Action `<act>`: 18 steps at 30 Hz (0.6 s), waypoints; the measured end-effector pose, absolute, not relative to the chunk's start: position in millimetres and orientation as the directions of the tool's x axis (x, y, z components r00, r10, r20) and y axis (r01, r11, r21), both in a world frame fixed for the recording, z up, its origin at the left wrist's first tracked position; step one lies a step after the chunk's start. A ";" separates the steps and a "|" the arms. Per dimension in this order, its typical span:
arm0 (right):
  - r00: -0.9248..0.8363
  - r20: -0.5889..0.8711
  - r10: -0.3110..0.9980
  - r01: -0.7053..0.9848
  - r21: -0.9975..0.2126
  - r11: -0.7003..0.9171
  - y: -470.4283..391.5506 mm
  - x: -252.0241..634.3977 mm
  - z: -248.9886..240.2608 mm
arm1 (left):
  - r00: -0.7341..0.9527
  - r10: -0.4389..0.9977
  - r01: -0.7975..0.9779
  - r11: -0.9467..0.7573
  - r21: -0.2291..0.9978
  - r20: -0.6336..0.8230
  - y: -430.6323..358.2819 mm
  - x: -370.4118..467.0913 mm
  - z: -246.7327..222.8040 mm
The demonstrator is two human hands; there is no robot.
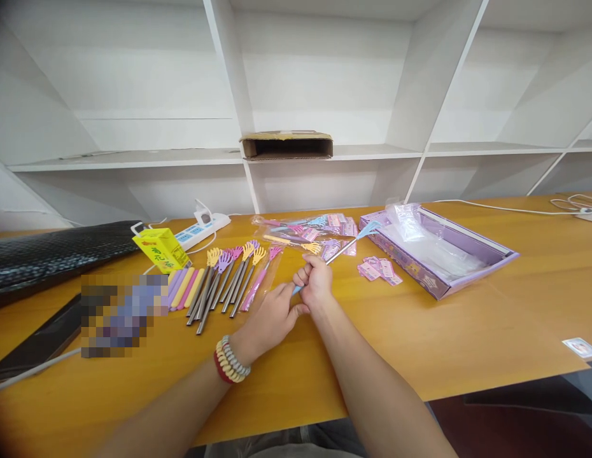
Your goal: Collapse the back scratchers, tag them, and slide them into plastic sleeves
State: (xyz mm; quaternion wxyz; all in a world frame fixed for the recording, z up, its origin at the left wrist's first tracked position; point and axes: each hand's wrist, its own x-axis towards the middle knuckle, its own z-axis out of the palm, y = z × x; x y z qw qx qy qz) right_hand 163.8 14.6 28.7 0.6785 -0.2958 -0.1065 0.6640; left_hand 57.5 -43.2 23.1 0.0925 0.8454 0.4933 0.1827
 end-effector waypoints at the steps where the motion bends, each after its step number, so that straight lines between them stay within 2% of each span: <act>1: 0.096 -0.257 0.962 -0.836 -0.546 -0.062 14.6 163.3 28.6 | 0.444 0.870 0.802 -0.492 0.339 0.214 -42.4 57.4 22.3; 9: 0.050 -0.268 0.962 -0.818 -0.564 -0.115 12.7 158.2 29.5 | 0.378 0.919 0.880 -0.395 0.264 0.113 -35.2 53.6 21.3; 18: 0.159 -0.260 0.952 -0.774 -0.632 -0.043 11.3 159.6 31.2 | 0.301 0.949 0.932 -0.314 0.181 0.093 -38.9 62.2 21.1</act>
